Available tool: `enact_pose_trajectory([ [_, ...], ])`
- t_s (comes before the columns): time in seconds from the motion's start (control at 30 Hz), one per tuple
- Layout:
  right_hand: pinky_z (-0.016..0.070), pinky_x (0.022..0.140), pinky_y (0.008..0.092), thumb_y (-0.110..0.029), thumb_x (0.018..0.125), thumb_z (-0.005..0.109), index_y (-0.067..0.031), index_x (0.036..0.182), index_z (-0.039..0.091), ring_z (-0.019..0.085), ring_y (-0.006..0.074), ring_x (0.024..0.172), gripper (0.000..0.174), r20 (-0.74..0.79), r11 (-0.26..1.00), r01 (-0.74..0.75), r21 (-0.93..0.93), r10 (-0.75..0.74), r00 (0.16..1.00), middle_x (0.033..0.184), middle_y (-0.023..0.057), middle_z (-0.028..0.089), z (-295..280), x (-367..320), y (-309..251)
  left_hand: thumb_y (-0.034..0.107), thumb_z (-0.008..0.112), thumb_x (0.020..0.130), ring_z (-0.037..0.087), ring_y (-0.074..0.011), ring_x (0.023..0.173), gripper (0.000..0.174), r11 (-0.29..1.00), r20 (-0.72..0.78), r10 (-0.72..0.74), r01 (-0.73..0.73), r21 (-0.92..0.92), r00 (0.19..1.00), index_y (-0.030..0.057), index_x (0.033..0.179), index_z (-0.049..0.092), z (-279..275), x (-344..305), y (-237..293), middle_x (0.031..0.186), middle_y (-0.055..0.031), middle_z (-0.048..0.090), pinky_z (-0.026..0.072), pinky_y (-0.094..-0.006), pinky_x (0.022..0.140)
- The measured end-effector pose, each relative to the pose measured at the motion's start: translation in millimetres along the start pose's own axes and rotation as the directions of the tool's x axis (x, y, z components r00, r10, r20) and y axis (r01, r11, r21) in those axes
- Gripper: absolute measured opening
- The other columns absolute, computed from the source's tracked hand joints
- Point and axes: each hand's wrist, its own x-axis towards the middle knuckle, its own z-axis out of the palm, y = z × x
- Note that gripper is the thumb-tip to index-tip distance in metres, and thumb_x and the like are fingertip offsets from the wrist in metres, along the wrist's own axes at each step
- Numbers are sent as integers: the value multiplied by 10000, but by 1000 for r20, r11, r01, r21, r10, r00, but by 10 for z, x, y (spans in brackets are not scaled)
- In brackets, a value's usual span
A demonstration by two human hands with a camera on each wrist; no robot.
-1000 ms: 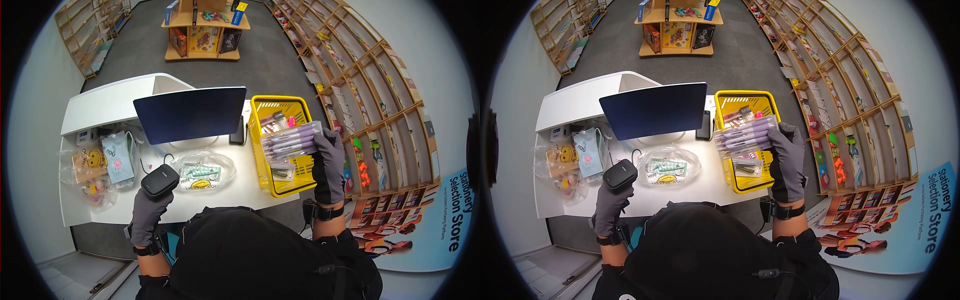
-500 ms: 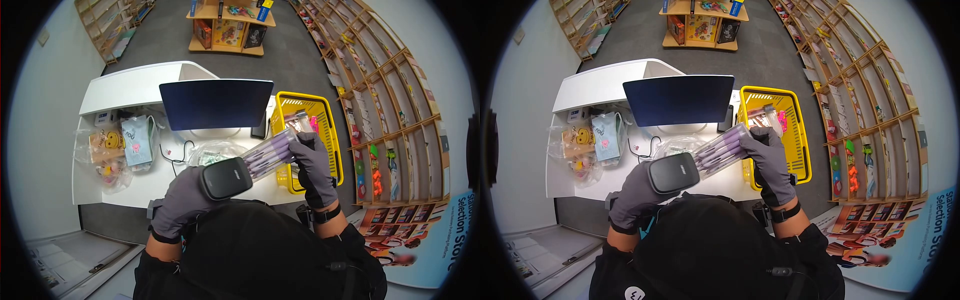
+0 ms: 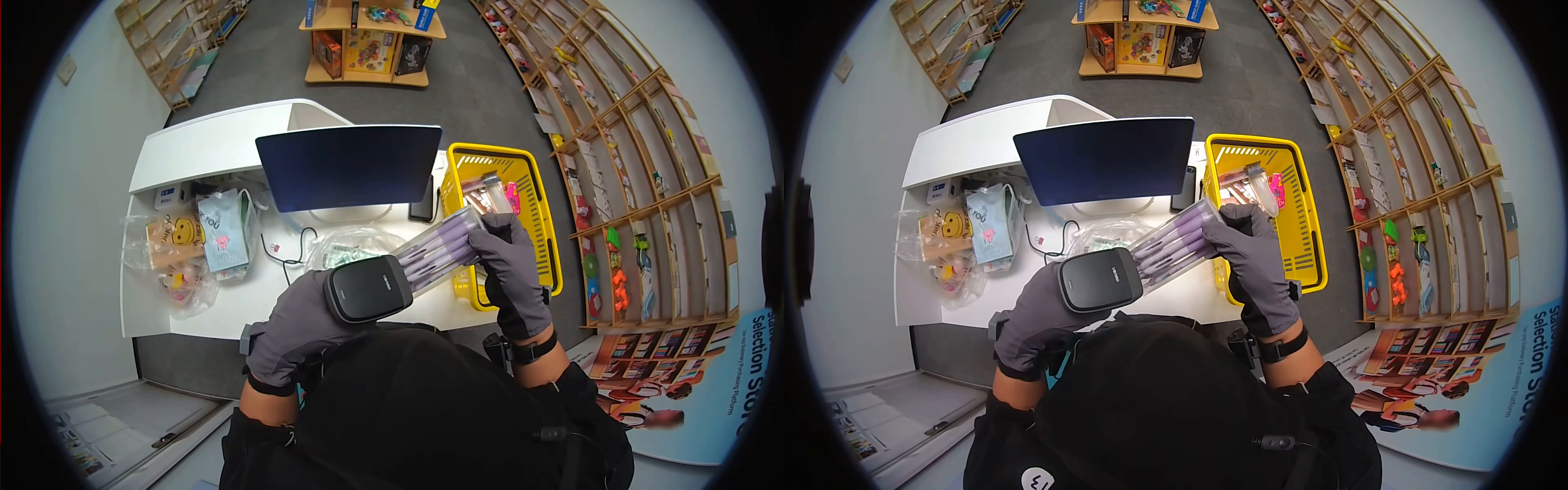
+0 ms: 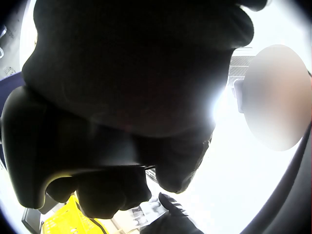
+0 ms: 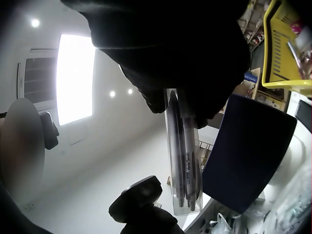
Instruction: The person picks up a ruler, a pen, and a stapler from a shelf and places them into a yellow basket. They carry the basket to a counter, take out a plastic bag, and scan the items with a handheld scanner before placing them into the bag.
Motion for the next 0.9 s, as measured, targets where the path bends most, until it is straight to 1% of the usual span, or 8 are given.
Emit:
enact_pose_trajectory([
  [0.27, 612, 854, 303, -9, 988, 732, -27, 1218, 637, 728, 152, 938, 249, 24, 999, 33, -13, -33, 999, 1085, 59, 732, 79, -36, -69, 320, 922, 794, 794, -312, 881, 421, 1000, -23, 8, -9, -19, 1000, 59, 1098, 795, -9, -33, -74, 946, -142, 811, 608, -394, 801],
  [0.4, 605, 817, 288, -33, 993, 748, -31, 1203, 635, 718, 134, 893, 238, 31, 997, 1, -74, 2, 1000, 1064, 55, 728, 44, 38, -58, 323, 921, 799, 794, -314, 875, 428, 999, -118, 17, -23, -48, 993, 39, 1090, 788, -90, -111, -252, 935, -157, 805, 602, -401, 791],
  [0.5, 595, 792, 274, -54, 997, 761, -35, 1190, 635, 710, 125, 864, 232, 9, 996, 17, -84, -16, 1000, 1043, 51, 725, 18, 176, -23, 203, 902, 812, 739, -180, 826, 437, 991, -275, -118, 94, -98, 954, 23, 1175, 739, -261, -299, -526, 928, -55, 784, 590, -359, 768],
  [0.53, 590, 779, 267, -64, 998, 768, -36, 1184, 635, 706, 120, 850, 229, -5, 996, 25, -91, -25, 1000, 1033, 50, 723, 6, 205, -9, 203, 902, 812, 739, -180, 826, 437, 990, -283, -127, 102, -102, 951, 23, 1175, 739, -323, -378, -595, 928, -55, 784, 590, -359, 768],
  [0.63, 577, 761, 255, -86, 1007, 771, -35, 1185, 641, 699, 112, 836, 227, 1, 996, -3, -87, 3, 1000, 1014, 43, 718, -63, 221, 25, 293, 883, 833, 670, -129, 679, 323, 937, -468, -335, 235, -260, 818, 27, 983, 777, -492, -612, -782, 793, -36, 734, 536, -318, 647],
  [0.77, 563, 738, 254, -114, 1011, 772, -28, 1191, 647, 690, 112, 822, 235, 9, 985, -13, -171, 15, 1000, 996, 42, 712, -82, 286, 141, 269, 845, 853, 582, -64, 641, 262, 913, -522, -404, 295, -282, 751, 36, 943, 765, -623, -808, -908, 759, 17, 684, 481, -279, 586],
  [0.83, 560, 731, 256, -122, 1011, 771, -25, 1194, 649, 688, 114, 818, 240, 15, 976, -11, -216, 15, 1000, 992, 43, 710, -72, 336, 253, 267, 838, 856, 581, -65, 633, 257, 892, -517, -446, 317, -321, 731, 36, 939, 762, -623, -841, -883, 753, 15, 683, 475, -279, 580],
  [0.9, 560, 728, 266, -142, 1009, 770, -18, 1202, 652, 687, 122, 809, 258, 96, 961, -41, -272, 70, 993, 989, 45, 709, 34, 453, 457, 261, 824, 862, 578, -67, 616, 246, 855, -496, -509, 347, -384, 704, 34, 931, 758, -629, -837, -857, 743, 12, 681, 465, -279, 567],
])
